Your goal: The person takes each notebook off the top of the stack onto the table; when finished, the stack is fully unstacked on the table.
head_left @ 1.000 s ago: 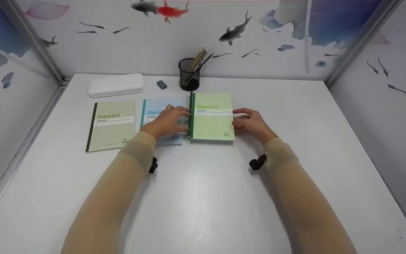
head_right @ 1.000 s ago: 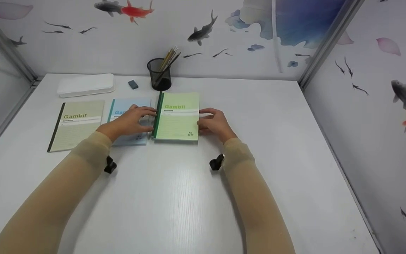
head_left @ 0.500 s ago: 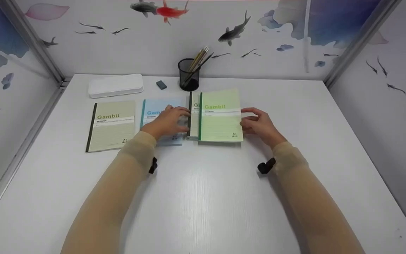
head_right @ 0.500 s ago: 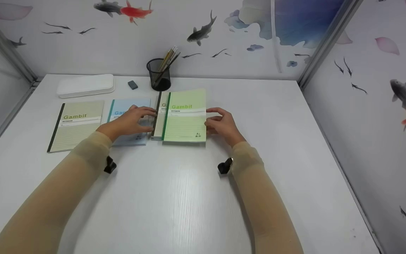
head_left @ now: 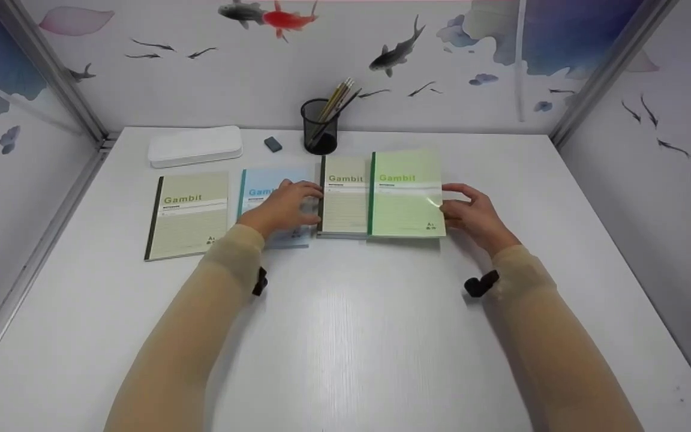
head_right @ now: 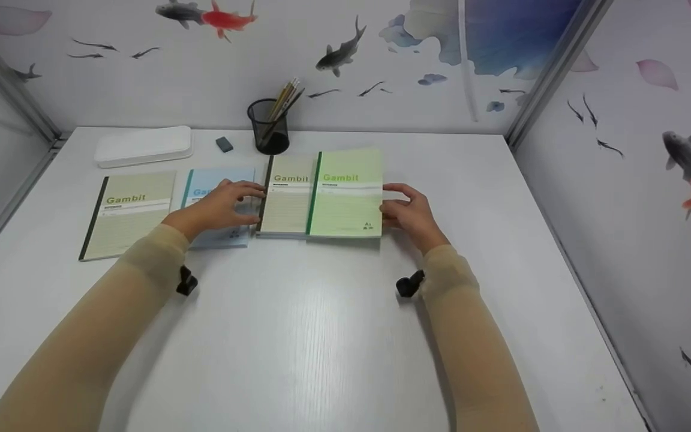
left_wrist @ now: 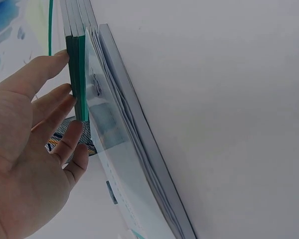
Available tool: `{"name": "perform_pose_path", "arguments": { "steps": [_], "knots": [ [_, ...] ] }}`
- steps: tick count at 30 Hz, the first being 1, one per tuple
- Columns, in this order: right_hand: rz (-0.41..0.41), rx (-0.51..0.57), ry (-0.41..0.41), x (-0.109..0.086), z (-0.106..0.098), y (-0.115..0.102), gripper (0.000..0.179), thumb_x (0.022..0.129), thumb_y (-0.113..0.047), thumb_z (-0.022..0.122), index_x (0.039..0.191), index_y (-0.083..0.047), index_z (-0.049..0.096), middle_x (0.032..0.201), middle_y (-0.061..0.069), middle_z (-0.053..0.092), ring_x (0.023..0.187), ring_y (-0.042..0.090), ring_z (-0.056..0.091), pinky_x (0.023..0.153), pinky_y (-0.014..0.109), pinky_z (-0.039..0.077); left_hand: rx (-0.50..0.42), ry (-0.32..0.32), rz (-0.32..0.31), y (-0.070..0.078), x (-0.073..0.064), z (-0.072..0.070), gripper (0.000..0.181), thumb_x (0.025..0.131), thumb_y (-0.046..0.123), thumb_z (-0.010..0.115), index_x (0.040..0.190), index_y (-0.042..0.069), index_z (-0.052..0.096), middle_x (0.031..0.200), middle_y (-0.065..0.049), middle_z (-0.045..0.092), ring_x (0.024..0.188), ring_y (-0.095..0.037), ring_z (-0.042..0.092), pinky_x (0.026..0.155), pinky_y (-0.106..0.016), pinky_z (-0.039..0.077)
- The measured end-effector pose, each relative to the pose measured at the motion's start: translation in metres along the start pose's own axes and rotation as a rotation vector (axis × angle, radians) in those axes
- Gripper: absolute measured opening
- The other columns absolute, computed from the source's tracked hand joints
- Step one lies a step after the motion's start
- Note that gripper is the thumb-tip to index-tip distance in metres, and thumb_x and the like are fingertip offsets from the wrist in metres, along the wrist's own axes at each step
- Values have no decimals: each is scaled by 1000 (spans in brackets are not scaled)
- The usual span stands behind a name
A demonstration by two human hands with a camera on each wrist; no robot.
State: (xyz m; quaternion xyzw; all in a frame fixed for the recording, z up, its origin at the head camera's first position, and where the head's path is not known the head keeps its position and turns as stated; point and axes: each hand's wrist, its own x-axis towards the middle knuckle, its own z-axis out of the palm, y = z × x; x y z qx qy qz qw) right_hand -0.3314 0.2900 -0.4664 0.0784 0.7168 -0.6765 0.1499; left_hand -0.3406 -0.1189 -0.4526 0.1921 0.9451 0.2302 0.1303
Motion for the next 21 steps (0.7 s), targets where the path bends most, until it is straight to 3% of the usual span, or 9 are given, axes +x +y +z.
{"name": "perform_pose_path", "arguments": {
  "steps": [14, 21],
  "knots": [
    [-5, 10, 55, -9, -55, 5, 53, 98, -4, 66, 147, -17, 49, 99, -5, 78, 85, 11, 74, 74, 24, 59, -29, -5, -37, 7, -3, -5, 60, 95, 37, 74, 149, 20, 55, 161, 7, 44, 147, -24, 34, 124, -46, 33],
    [1, -119, 51, -9, -60, 8, 57, 99, -9, 65, 152, -13, 45, 101, -8, 77, 87, 9, 73, 76, 24, 59, -30, -7, -19, 7, -5, -5, 60, 95, 36, 75, 149, 17, 55, 161, 4, 44, 148, -26, 33, 124, -47, 32]
  ]
}}
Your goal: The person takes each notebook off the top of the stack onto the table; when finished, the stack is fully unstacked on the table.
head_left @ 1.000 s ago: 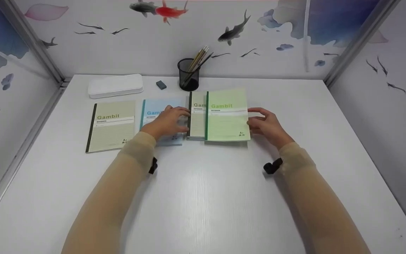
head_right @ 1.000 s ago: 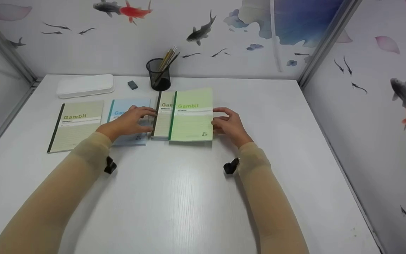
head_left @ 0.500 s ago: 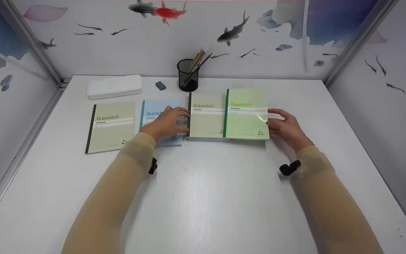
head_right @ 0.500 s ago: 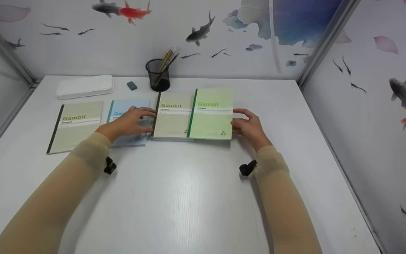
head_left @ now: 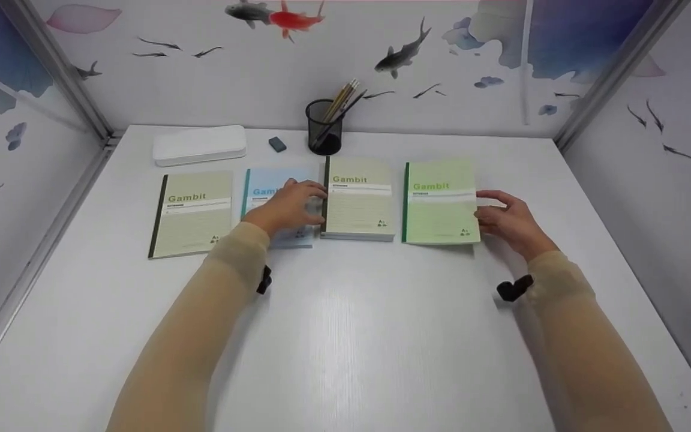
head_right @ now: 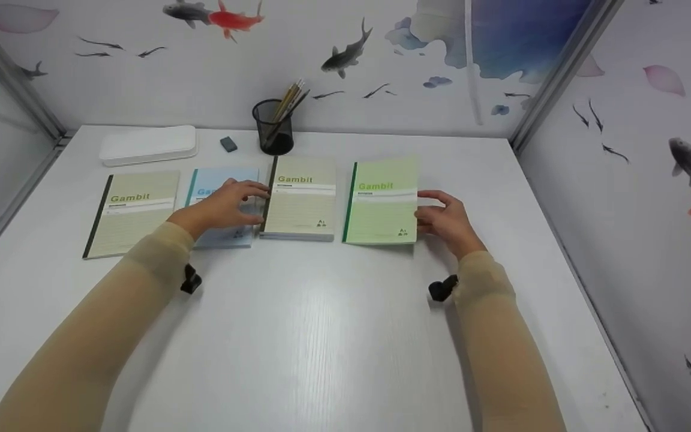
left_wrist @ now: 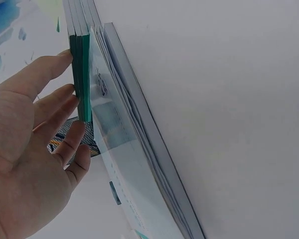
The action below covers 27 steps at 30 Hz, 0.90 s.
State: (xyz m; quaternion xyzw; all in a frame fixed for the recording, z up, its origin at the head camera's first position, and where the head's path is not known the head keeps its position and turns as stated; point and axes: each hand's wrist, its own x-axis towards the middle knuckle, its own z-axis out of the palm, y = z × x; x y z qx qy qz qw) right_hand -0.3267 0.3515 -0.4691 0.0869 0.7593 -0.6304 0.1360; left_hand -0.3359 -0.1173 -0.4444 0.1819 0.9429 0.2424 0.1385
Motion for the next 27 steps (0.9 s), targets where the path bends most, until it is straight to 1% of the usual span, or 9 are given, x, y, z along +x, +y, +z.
{"name": "perform_pose_path", "arguments": {
  "steps": [2, 5, 9, 14, 16, 18, 21, 23, 27],
  "knots": [
    [-6, -50, 7, 0, 0, 0, 59, 99, -11, 66, 154, -12, 44, 103, -8, 75, 88, 8, 72, 77, 24, 60, 7, -3, 12, 1, 0, 0, 60, 95, 35, 75, 149, 15, 55, 162, 2, 43, 149, -27, 32, 124, -47, 32],
    [-23, -125, 20, 0, 1, -1, 60, 98, -14, 68, 154, -10, 44, 108, -4, 73, 88, 9, 73, 78, 25, 61, 14, -7, 21, 2, 1, 0, 61, 95, 34, 75, 149, 13, 56, 162, 0, 43, 149, -29, 31, 124, -48, 31],
    [-41, -251, 35, 1, 3, -4, 60, 97, -18, 71, 152, -13, 48, 115, 1, 70, 87, 9, 72, 77, 26, 61, 7, 2, 4, 2, 0, 0, 61, 95, 35, 75, 149, 14, 55, 162, 2, 43, 149, -27, 32, 124, -47, 31],
    [-41, -433, 39, 1, 5, -7, 50, 95, -28, 73, 143, -18, 60, 115, 1, 68, 79, 10, 63, 70, 25, 54, 9, 10, 2, 2, -1, -1, 61, 96, 34, 74, 150, 15, 54, 163, 2, 42, 149, -27, 32, 124, -47, 31],
    [-41, -488, 30, 2, 5, -8, 50, 94, -33, 74, 140, -18, 63, 118, 4, 67, 79, 13, 60, 68, 26, 51, 1, 10, 2, 2, -1, -1, 61, 96, 34, 74, 150, 15, 54, 163, 2, 42, 150, -27, 31, 124, -47, 31],
    [-44, -532, 17, 2, 6, -9, 53, 92, -35, 77, 140, -18, 64, 123, 8, 65, 86, 16, 59, 71, 27, 50, -13, 9, -4, 2, -1, -1, 61, 96, 33, 75, 150, 15, 54, 163, 2, 42, 151, -27, 30, 125, -47, 30],
    [-60, -600, -11, 3, 8, -10, 60, 89, -36, 80, 143, -16, 61, 133, 14, 59, 105, 23, 57, 80, 29, 49, -21, 5, -16, 2, -1, -1, 61, 95, 33, 75, 150, 15, 54, 163, 3, 41, 153, -27, 29, 125, -47, 29],
    [-76, -644, -18, 4, 9, -9, 62, 88, -36, 81, 143, -16, 60, 136, 17, 58, 116, 28, 55, 87, 32, 49, -20, 5, -22, 3, -1, -1, 61, 95, 33, 76, 150, 16, 55, 163, 3, 42, 153, -28, 28, 126, -47, 29],
    [-106, -695, -21, 6, 11, -8, 62, 89, -33, 80, 144, -14, 60, 136, 19, 58, 126, 34, 55, 94, 39, 48, -19, 7, -28, 3, -1, 0, 61, 95, 33, 76, 150, 17, 55, 162, 4, 42, 152, -27, 30, 125, -47, 31]
  ]
}}
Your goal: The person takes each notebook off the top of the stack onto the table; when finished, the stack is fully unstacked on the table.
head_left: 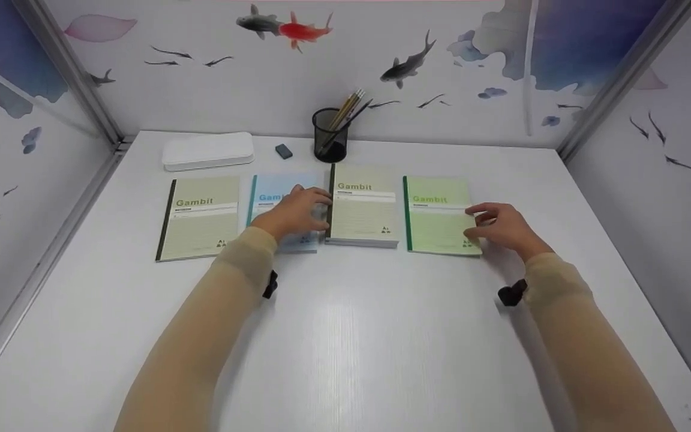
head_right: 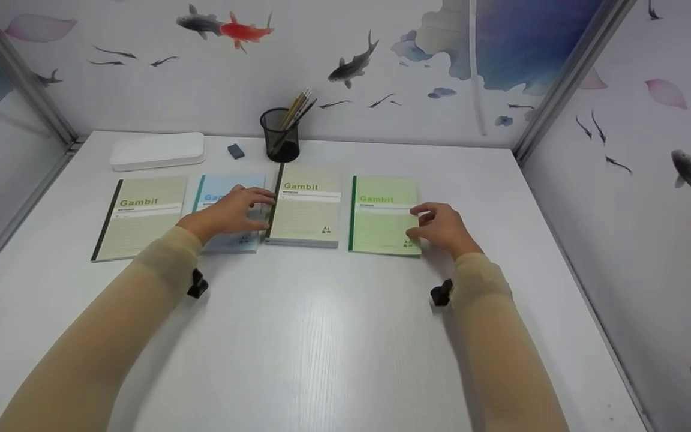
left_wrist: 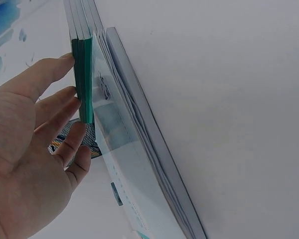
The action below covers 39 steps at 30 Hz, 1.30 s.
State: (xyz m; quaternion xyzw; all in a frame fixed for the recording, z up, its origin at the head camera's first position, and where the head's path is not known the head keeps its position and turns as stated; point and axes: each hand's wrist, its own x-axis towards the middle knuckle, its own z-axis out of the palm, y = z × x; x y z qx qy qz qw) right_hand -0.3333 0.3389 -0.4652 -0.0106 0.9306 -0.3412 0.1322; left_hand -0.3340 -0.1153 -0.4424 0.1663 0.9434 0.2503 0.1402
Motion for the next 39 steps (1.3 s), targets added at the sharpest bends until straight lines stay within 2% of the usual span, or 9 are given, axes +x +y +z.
{"name": "perform_pose_path", "arguments": {
  "steps": [8, 13, 19, 23, 26, 29, 39],
  "knots": [
    [-2, -48, -14, -1, 2, 1, 59, 89, -30, 80, 143, -13, 61, 135, 19, 60, 126, 35, 55, 101, 47, 47, 36, -10, 25, -2, 2, 6, 61, 95, 34, 74, 150, 14, 55, 163, 2, 42, 148, -27, 32, 123, -47, 34],
    [-2, -106, -29, -1, 1, -6, 57, 89, -29, 79, 141, -12, 62, 135, 20, 60, 126, 36, 53, 101, 49, 47, 35, -15, 7, -1, 0, 5, 61, 96, 36, 74, 151, 17, 54, 163, 3, 41, 151, -26, 31, 125, -45, 31],
    [-14, -152, -16, -3, 0, -12, 54, 89, -26, 78, 140, -12, 63, 137, 20, 59, 136, 40, 44, 115, 59, 36, 29, -14, 8, 2, 0, 5, 61, 96, 36, 74, 151, 18, 54, 163, 4, 41, 150, -25, 32, 124, -45, 32],
    [-47, -109, 34, -6, 7, -16, 51, 91, -19, 74, 140, -11, 63, 139, 19, 57, 128, 39, 48, 109, 57, 41, 25, -18, 7, 3, 0, 6, 61, 95, 35, 75, 150, 17, 54, 162, 3, 42, 150, -25, 32, 124, -44, 33],
    [-70, -55, 82, -5, 17, -23, 45, 94, -16, 70, 138, -11, 64, 137, 17, 59, 117, 35, 51, 99, 49, 45, 31, -21, 9, 4, 1, 5, 62, 95, 34, 75, 150, 16, 54, 162, 2, 42, 149, -26, 33, 123, -44, 33],
    [-83, -5, 110, -1, 28, -32, 39, 98, -17, 69, 136, -12, 66, 134, 14, 63, 113, 32, 53, 95, 43, 46, 36, -15, 7, 5, 2, 3, 62, 95, 34, 75, 150, 16, 54, 162, 2, 42, 148, -26, 33, 123, -45, 34],
    [-128, 105, 79, 10, 61, -65, 31, 99, -19, 68, 129, -13, 70, 123, 11, 68, 102, 26, 63, 87, 35, 53, 73, -3, 41, 1, 2, -1, 60, 95, 33, 75, 149, 13, 56, 161, 1, 44, 143, -29, 34, 119, -50, 35]
  ]
}}
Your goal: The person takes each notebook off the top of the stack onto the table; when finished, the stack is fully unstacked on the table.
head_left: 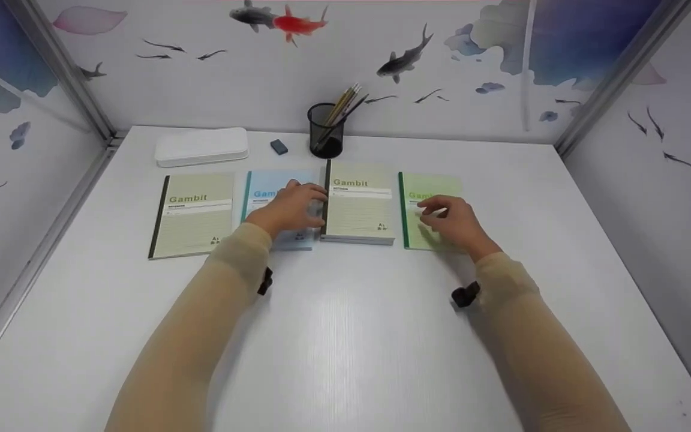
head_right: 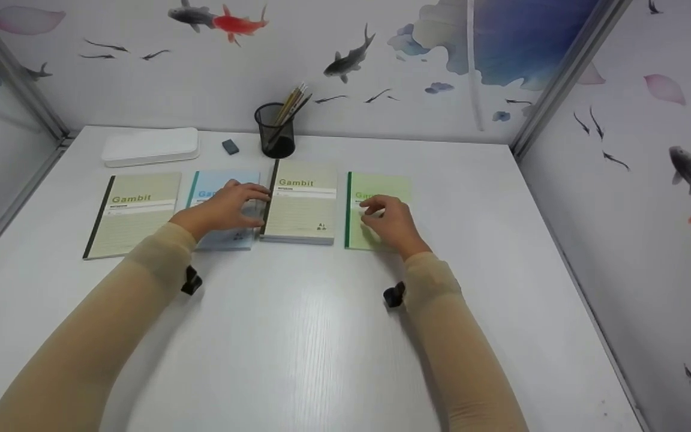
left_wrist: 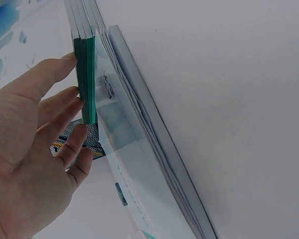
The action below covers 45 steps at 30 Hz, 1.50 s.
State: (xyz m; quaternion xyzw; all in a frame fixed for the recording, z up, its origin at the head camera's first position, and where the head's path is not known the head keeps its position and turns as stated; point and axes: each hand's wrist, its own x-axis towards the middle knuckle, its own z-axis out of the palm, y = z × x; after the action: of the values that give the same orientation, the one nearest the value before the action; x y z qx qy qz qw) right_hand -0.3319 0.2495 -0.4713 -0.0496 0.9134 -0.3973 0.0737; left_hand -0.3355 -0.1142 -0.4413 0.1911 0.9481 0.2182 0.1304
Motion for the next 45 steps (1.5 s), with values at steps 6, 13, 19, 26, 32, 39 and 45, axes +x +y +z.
{"name": "perform_pose_path", "arguments": {
  "steps": [6, 13, 19, 26, 32, 39, 45],
  "knots": [
    [-2, 40, -34, 4, 13, -16, 31, 101, -18, 66, 131, -12, 68, 123, 10, 68, 100, 26, 67, 81, 30, 56, -19, -1, -32, 2, 1, 0, 61, 94, 34, 76, 149, 15, 56, 161, 2, 44, 145, -27, 34, 121, -48, 33],
    [3, 59, -34, 11, 24, -30, 39, 100, -27, 68, 137, -13, 64, 125, 11, 66, 101, 25, 66, 72, 28, 57, -38, -13, -41, 2, 2, 5, 61, 94, 33, 76, 149, 15, 56, 161, 3, 43, 146, -27, 33, 121, -48, 34],
    [32, 81, -45, 16, 33, -39, 45, 99, -32, 70, 139, -14, 61, 124, 11, 64, 98, 25, 66, 78, 34, 61, -55, -5, -46, 1, 1, 5, 61, 95, 33, 75, 150, 17, 55, 161, 4, 43, 146, -27, 34, 122, -48, 34],
    [69, 169, -56, 22, 39, -42, 55, 95, -28, 75, 143, -10, 54, 121, 15, 64, 88, 25, 73, 77, 34, 63, -18, -5, -32, 2, 3, 3, 60, 95, 33, 75, 149, 15, 56, 161, 3, 44, 147, -29, 34, 122, -48, 34],
    [98, 166, -53, 23, 41, -42, 64, 93, -27, 78, 148, -8, 51, 119, 15, 64, 84, 22, 73, 73, 30, 63, -19, 2, -34, 4, 2, 5, 60, 95, 33, 76, 149, 15, 57, 161, 3, 45, 146, -29, 34, 122, -47, 34],
    [120, 153, -59, 24, 42, -40, 63, 94, -24, 78, 150, -11, 53, 118, 13, 66, 88, 22, 73, 78, 31, 62, -27, 20, -27, 0, 1, 7, 59, 94, 34, 76, 147, 15, 58, 160, 4, 46, 144, -28, 35, 121, -47, 34],
    [159, 173, -66, 27, 39, -47, 59, 94, -20, 77, 149, -14, 54, 119, 12, 67, 92, 23, 73, 89, 34, 61, -30, 60, -18, -2, 2, 4, 62, 92, 32, 79, 147, 15, 57, 157, 1, 50, 138, -27, 38, 119, -47, 36]
  ]
}}
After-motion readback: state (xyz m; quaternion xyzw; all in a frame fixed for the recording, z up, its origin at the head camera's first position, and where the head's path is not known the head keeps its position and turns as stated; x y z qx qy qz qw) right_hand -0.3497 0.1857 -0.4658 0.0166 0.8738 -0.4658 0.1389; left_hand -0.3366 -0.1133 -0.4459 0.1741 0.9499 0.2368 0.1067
